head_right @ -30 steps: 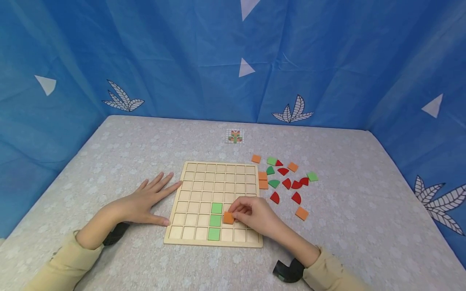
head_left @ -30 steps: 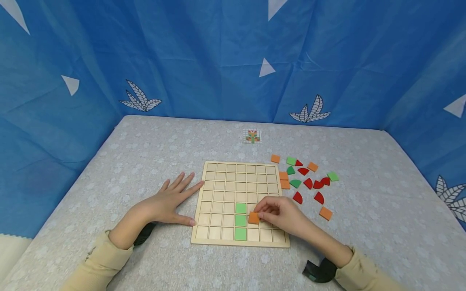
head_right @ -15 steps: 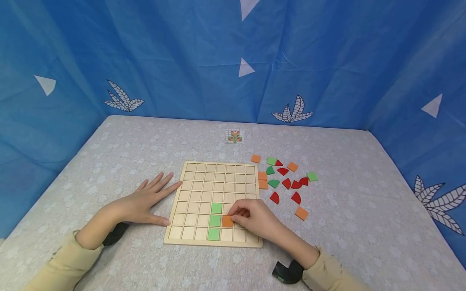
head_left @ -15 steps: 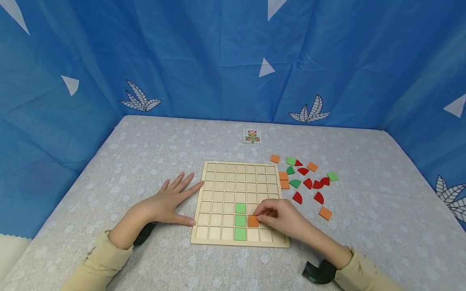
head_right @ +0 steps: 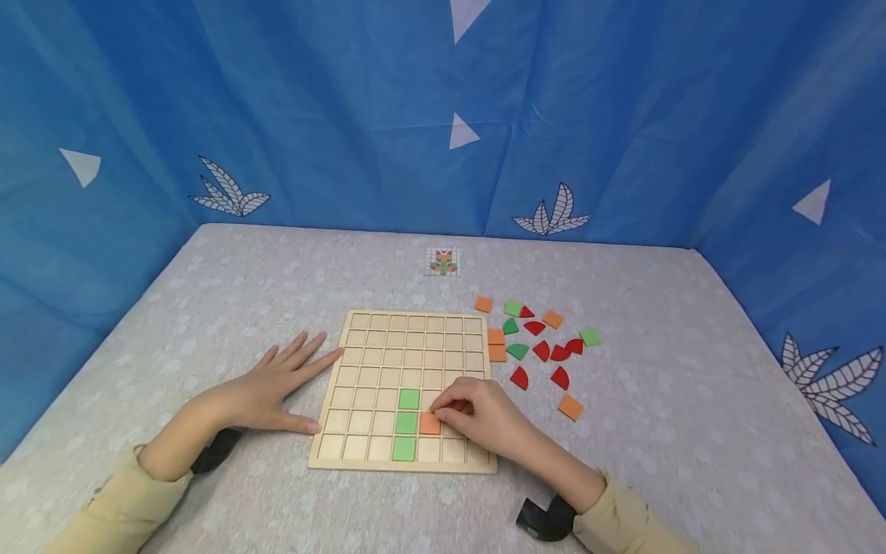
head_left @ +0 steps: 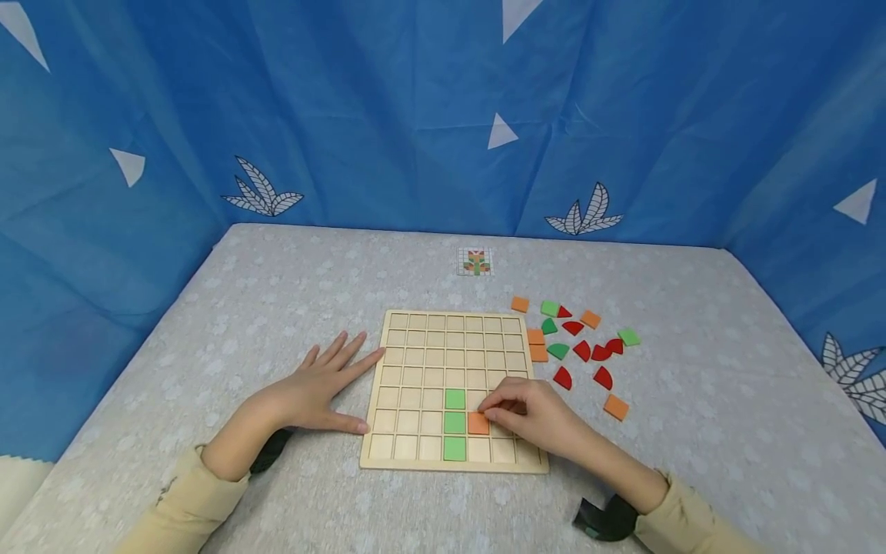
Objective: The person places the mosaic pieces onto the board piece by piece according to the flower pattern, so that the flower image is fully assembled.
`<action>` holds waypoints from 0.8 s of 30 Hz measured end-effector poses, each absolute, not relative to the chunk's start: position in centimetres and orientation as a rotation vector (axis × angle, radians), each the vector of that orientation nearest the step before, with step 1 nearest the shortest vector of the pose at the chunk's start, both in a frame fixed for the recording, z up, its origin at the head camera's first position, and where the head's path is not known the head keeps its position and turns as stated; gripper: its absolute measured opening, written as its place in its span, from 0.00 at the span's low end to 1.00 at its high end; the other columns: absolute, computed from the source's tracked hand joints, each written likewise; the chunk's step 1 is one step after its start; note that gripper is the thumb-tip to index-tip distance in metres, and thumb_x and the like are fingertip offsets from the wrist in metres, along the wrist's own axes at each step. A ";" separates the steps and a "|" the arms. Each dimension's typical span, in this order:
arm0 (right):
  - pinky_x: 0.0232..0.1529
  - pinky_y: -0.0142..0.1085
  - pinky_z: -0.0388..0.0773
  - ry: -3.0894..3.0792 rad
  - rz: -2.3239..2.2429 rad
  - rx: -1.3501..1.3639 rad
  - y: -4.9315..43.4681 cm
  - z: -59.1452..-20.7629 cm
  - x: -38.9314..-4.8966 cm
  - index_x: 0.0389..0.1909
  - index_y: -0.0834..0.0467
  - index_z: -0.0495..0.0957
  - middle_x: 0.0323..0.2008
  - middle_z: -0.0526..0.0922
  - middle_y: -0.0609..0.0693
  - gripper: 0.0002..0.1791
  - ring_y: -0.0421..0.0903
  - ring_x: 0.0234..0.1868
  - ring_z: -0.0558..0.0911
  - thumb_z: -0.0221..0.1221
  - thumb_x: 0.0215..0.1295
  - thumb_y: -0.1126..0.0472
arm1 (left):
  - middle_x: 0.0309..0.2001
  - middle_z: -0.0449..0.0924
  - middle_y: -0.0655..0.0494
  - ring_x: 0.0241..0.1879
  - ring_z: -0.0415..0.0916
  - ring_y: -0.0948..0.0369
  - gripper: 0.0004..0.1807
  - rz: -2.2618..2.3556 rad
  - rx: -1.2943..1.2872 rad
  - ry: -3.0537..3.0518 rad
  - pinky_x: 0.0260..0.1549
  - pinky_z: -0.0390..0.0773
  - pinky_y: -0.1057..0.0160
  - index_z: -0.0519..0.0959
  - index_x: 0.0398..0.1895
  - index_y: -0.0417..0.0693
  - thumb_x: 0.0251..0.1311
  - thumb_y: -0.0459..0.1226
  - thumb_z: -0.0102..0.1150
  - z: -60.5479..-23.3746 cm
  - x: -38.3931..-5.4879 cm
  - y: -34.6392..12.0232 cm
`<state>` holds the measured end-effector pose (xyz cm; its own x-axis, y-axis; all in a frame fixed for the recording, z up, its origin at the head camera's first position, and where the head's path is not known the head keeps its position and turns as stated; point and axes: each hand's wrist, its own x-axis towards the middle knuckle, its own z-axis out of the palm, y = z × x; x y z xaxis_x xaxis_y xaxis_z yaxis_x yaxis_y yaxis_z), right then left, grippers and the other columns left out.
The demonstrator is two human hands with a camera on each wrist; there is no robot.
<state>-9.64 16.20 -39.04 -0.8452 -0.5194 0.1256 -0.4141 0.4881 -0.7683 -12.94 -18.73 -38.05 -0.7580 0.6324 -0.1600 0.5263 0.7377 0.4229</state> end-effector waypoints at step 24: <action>0.33 0.34 0.77 2.675 -1.462 -0.437 24.6 -36.4 -13.1 0.48 0.63 0.79 0.42 0.81 0.56 0.14 0.52 0.37 0.80 0.59 0.65 0.60 | 0.73 0.34 0.43 0.69 0.27 0.42 0.57 0.521 0.912 2.642 0.58 0.32 0.34 0.46 0.75 0.58 0.45 0.69 0.56 -38.4 -12.9 -18.8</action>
<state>-13.14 24.57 -36.39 -0.9578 -0.2758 0.0806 -0.2168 0.5094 -0.8328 -12.86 -18.83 -38.40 -0.7543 0.6372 -0.1582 0.5293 0.7327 0.4277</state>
